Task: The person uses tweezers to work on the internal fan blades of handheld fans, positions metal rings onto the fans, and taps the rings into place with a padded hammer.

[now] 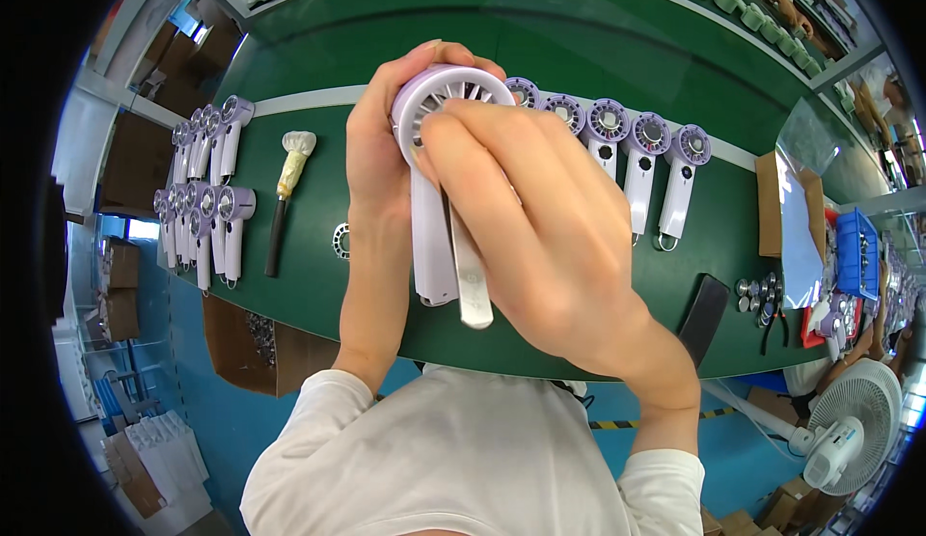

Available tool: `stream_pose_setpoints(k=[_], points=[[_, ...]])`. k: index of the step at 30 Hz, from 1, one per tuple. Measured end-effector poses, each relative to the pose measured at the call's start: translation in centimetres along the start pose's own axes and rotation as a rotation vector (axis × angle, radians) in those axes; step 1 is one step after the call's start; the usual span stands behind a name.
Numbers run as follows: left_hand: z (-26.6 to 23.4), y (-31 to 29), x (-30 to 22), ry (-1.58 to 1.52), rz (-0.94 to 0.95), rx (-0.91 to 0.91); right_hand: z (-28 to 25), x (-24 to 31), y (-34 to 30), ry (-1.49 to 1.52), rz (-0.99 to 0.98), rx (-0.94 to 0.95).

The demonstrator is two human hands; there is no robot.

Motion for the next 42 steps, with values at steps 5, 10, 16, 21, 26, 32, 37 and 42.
stream_pose_setpoints(k=[5, 10, 16, 21, 26, 32, 37, 42], points=[[0.0, -0.1, -0.6, 0.056, 0.029, -0.005, -0.8, 0.0, 0.4, 0.038, 0.082, 0.052], [-1.1, 0.5, -0.9, 0.027, 0.063, 0.026, -2.0, 1.3, -0.1, 0.111, 0.075, -0.018], [-1.0, 0.5, -0.3, 0.100, 0.312, 0.182, -1.2, 1.5, -1.3, 0.528, 0.505, -0.008], [-1.2, 0.5, -0.1, 0.094, 0.331, 0.241, -1.0, 1.1, -0.9, 0.561, 0.614, 0.017], [-1.4, 0.6, -0.2, 0.225, 0.406, 0.291, -1.7, 1.0, 0.4, 0.600, 0.744, 0.083], [-1.0, 0.6, 0.1, 0.268, 0.418, 0.300, -2.5, -0.5, 1.5, 0.602, 0.763, 0.186], [-1.2, 0.4, -0.2, 0.347, 0.447, 0.304, -2.6, -0.5, 1.7, 0.641, 0.764, 0.214], [-0.9, 0.4, -0.1, 0.366, 0.461, 0.314, -3.5, 0.0, 2.1, 0.584, 0.770, 0.204]])
Point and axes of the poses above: each hand's wrist, its own y-axis towards the middle knuckle, its own z-axis out of the palm, x = y × z, the point moved 1 cm from there along y, towards the middle knuckle, and after that the axes turned 9 degrees about -y, right-handed, at the moved point
